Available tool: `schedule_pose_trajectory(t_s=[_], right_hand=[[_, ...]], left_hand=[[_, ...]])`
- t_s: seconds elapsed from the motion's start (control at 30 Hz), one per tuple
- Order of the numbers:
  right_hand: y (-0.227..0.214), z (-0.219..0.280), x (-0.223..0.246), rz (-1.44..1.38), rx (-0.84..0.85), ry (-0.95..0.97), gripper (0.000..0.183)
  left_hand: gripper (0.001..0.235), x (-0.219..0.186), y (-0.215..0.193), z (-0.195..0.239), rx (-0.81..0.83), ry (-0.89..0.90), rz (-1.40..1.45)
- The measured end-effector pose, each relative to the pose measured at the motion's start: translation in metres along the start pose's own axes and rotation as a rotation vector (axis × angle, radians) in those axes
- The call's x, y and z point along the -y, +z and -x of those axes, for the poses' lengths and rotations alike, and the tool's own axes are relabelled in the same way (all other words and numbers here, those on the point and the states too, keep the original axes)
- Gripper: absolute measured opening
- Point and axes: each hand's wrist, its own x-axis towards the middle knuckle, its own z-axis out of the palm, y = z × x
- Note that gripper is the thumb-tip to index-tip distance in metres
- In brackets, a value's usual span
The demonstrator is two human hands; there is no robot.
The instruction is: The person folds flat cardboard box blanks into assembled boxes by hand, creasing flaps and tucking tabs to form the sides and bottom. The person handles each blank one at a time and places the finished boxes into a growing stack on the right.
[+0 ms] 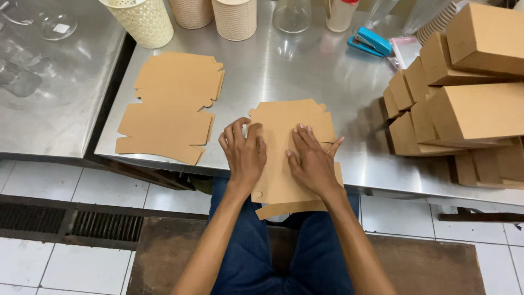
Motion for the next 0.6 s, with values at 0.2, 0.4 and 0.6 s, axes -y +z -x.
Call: schedule_pose_trajectory(t_s=[0.2,0.4,0.6], right_hand=[[-0.015,0.01,0.005,-0.073,-0.197,0.076,0.046],[0.002,0.002,-0.056,-0.094,-0.297,0.24,0.05],[-0.017,-0.001,-0.061,-0.759,-0.41,0.321,0.041]], left_hand=[[0.045,-0.016,-0.015,0.006,0.255,-0.102,0.053],[0.067,-0.032,-0.016,0.012,0.31,-0.151,0.095],[0.074,-0.051,-0.051,0.003,0.492,-0.244,0.269]])
